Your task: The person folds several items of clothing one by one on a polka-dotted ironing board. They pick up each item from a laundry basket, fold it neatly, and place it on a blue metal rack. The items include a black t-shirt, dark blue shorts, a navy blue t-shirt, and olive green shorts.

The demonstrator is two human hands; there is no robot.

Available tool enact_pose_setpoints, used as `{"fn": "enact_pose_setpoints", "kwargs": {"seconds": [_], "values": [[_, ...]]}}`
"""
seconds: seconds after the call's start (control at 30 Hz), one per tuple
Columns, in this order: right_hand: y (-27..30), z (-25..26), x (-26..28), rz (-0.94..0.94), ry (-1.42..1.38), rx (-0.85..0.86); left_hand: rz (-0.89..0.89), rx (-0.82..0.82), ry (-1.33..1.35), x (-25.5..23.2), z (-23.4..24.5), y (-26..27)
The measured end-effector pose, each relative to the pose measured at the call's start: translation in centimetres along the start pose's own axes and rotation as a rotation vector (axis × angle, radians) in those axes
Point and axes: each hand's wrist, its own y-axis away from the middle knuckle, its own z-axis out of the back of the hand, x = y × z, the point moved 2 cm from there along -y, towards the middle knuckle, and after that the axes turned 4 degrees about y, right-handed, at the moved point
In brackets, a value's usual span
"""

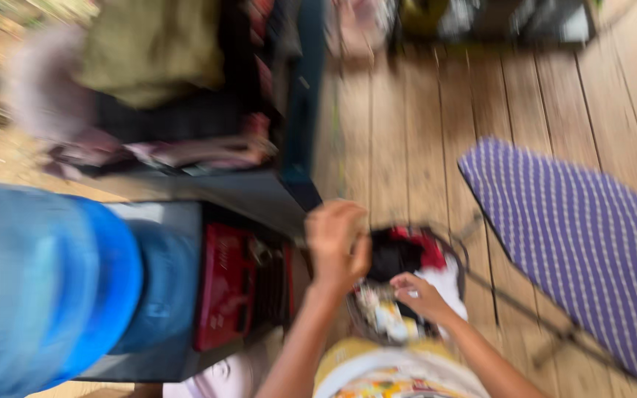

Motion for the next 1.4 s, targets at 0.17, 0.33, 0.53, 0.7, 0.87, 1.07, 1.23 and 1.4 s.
{"fn": "enact_pose_setpoints", "kwargs": {"seconds": [0.17, 0.33, 0.53, 0.7, 0.87, 1.07, 1.23, 1.4], "values": [[2.8, -2.5, -12.6, -0.254, 0.017, 0.089, 0.438, 0.655, 0.273, 5.2, -11.1, 17.6], [4.5, -2.1, -18.1, -0.531, 0.076, 0.064, 0.634, 0.946, 0.037, 12.4, -11.9, 27.5], [3.8, -1.1, -22.7, -0.645, 0.453, -0.021, 0.890, 0.967, 0.014, 16.1, -12.7, 32.9], [1.2, -2.0, -28.6, -0.577, 0.745, -0.146, 1.054, 0.906, 0.134, 15.7, -14.1, 38.0], [-2.5, -1.8, -33.9, -0.596, 0.729, 0.056, 1.186, 0.967, 0.135, 14.7, -14.1, 42.2], [-0.9, -2.5, -33.7, -0.596, 0.817, 0.294, 1.544, 0.725, 0.343, 15.2, -15.2, 47.2], [3.4, -3.9, -31.5, -0.623, 0.528, 0.105, 1.728, 0.610, 0.467, 15.7, -19.0, 51.3], [1.2, -7.2, -27.9, -0.225, 0.388, -0.171, 1.614, 0.556, 0.593, 15.8, -21.3, 52.2]]}}
